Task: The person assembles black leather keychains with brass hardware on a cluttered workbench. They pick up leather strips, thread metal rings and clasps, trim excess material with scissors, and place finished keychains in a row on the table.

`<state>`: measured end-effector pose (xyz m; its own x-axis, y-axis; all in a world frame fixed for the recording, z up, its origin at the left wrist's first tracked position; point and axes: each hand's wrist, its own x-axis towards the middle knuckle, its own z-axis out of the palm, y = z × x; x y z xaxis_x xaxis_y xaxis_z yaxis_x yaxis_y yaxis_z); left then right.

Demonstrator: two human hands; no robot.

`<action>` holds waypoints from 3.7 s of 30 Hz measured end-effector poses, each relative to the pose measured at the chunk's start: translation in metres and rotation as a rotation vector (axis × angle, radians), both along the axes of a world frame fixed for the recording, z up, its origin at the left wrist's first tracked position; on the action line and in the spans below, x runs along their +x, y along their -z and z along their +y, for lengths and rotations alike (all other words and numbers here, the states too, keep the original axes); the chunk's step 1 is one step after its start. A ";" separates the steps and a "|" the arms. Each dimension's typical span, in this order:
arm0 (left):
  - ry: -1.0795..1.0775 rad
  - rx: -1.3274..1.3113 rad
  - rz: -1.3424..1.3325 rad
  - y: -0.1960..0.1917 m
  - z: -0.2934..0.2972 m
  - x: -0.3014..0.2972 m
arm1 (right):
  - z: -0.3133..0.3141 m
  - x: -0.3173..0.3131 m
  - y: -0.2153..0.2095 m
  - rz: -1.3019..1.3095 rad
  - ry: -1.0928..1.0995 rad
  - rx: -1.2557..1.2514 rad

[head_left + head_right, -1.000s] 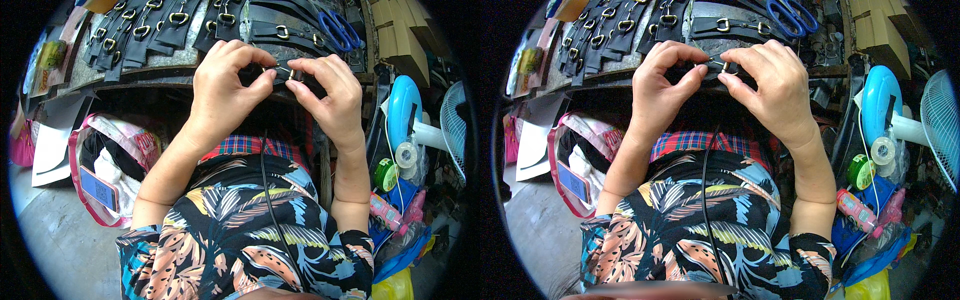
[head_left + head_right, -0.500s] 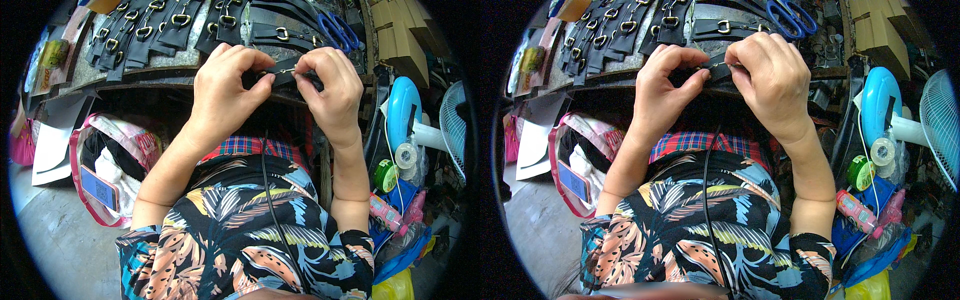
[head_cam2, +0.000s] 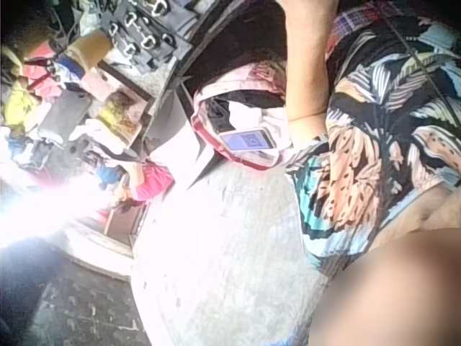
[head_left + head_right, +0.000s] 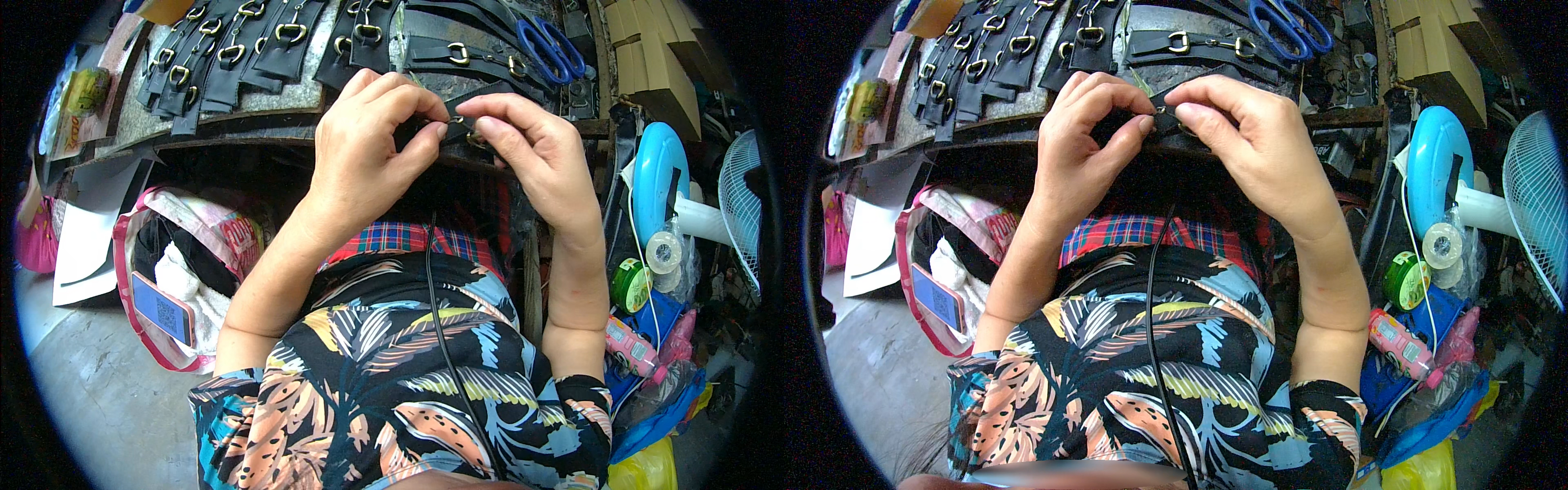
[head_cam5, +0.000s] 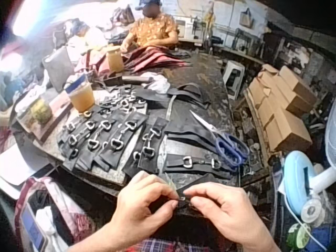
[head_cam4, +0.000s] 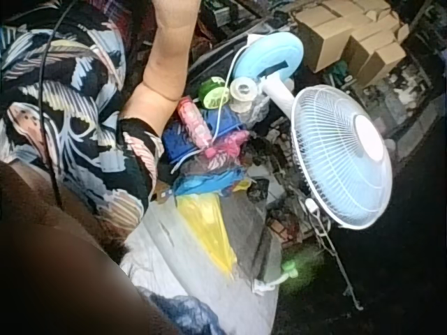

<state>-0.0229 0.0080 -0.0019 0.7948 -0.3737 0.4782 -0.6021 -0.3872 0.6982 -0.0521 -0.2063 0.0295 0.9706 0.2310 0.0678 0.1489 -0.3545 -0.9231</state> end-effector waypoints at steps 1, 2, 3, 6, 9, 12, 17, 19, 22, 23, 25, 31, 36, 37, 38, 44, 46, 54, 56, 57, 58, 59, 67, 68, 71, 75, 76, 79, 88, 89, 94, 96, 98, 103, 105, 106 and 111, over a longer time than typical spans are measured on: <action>0.008 -0.007 0.001 0.000 0.000 0.000 | 0.001 0.001 -0.001 -0.039 -0.008 -0.078; 0.011 -0.004 0.013 0.000 0.001 0.000 | 0.001 0.002 -0.002 -0.039 -0.055 -0.117; 0.013 -0.002 0.026 0.000 0.001 -0.001 | 0.002 0.002 -0.003 -0.027 -0.059 -0.108; 0.017 -0.005 0.081 -0.002 0.002 -0.003 | 0.003 0.002 -0.005 0.011 -0.081 -0.096; 0.057 -0.056 0.119 -0.002 0.004 -0.002 | 0.004 0.002 -0.006 0.045 -0.092 -0.072; 0.067 -0.141 0.140 -0.003 0.005 0.000 | 0.005 0.003 -0.005 0.005 -0.054 -0.042; 0.077 -0.166 0.151 -0.003 0.007 0.003 | 0.008 0.004 -0.002 -0.094 0.030 -0.030; 0.084 -0.153 0.137 -0.004 0.007 0.003 | 0.008 0.004 -0.001 -0.075 0.035 -0.011; 0.044 -0.065 0.180 -0.007 0.007 0.000 | 0.005 0.004 -0.003 -0.020 0.057 -0.028; 0.029 -0.016 0.127 -0.007 0.005 -0.001 | 0.002 0.004 -0.005 0.014 0.072 -0.065; -0.011 0.071 0.020 -0.006 0.000 -0.003 | -0.004 0.005 -0.006 0.084 0.083 -0.117; -0.093 0.221 -0.164 -0.005 -0.012 -0.003 | -0.017 0.009 -0.002 -0.084 0.127 -0.323; -0.126 0.308 -0.265 -0.011 -0.013 -0.003 | -0.017 0.013 -0.001 -0.170 0.144 -0.312; -0.133 0.319 -0.286 -0.013 -0.013 -0.003 | -0.017 0.013 -0.002 -0.127 0.162 -0.304; -0.129 0.318 -0.289 -0.014 -0.015 -0.002 | -0.017 0.012 -0.004 -0.142 0.158 -0.335; -0.086 0.316 -0.303 -0.014 -0.040 0.007 | -0.018 0.009 0.000 -0.228 0.223 -0.500; -0.073 0.308 -0.309 -0.015 -0.045 0.009 | -0.019 0.008 0.004 -0.265 0.231 -0.469; -0.008 0.197 -0.267 -0.025 -0.047 0.015 | -0.016 0.000 0.006 -0.205 0.249 0.032; -0.007 0.138 -0.203 -0.025 -0.046 0.015 | -0.012 -0.001 0.007 -0.174 0.266 0.153; -0.002 0.102 -0.159 -0.024 -0.046 0.015 | -0.010 -0.001 0.009 -0.157 0.285 0.217; 0.004 0.067 -0.116 -0.024 -0.044 0.015 | -0.009 -0.001 0.010 -0.131 0.287 0.283; 0.010 0.031 -0.071 -0.023 -0.043 0.015 | -0.010 -0.001 0.011 -0.086 0.288 0.308; 0.073 -0.023 0.161 -0.021 -0.036 0.014 | -0.013 -0.002 0.017 0.018 0.216 0.428; 0.078 -0.030 0.177 -0.022 -0.036 0.014 | -0.014 -0.001 0.018 0.027 0.238 0.379; 0.115 -0.062 0.219 -0.024 -0.035 0.015 | -0.014 -0.001 0.020 0.015 0.228 0.374; 0.140 -0.059 0.305 -0.024 -0.033 0.017 | -0.013 -0.002 0.021 0.005 0.221 0.393; 0.139 -0.075 0.344 -0.024 -0.034 0.017 | -0.013 -0.001 0.021 0.009 0.205 0.430; 0.152 -0.111 0.375 -0.022 -0.035 0.018 | -0.014 0.001 0.020 0.017 0.197 0.430; 0.176 -0.249 0.495 -0.015 -0.035 0.016 | -0.018 0.009 0.004 0.150 0.120 0.289; 0.178 -0.306 0.539 -0.014 -0.035 0.017 | -0.022 0.013 -0.002 0.086 0.121 0.182; 0.208 -0.437 0.621 -0.009 -0.034 0.022 | -0.061 0.066 -0.019 -0.545 0.300 -0.733; 0.205 -0.452 0.663 -0.009 -0.034 0.023 | -0.074 0.080 -0.017 -0.397 0.314 -0.969; 0.214 -0.494 0.654 -0.009 -0.034 0.023 | -0.083 0.090 -0.018 -0.133 0.220 -0.998; 0.251 -0.549 0.700 -0.009 -0.034 0.026 | -0.087 0.087 -0.027 0.000 0.164 -0.738; 0.256 -0.583 0.697 -0.008 -0.034 0.028 | -0.085 0.061 -0.029 0.068 0.187 -0.478; 0.258 -0.587 0.709 -0.008 -0.034 0.028 | -0.085 0.045 -0.028 0.043 0.133 -0.422; 0.268 -0.631 0.757 -0.007 -0.033 0.031 | -0.092 -0.038 -0.035 0.397 0.077 -0.163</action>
<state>0.0077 -0.0247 0.0052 0.8974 -0.4376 0.0560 0.0697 0.2660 0.9615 -0.0903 -0.2983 0.0646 0.9288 0.1341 -0.3455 -0.2387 -0.4967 -0.8345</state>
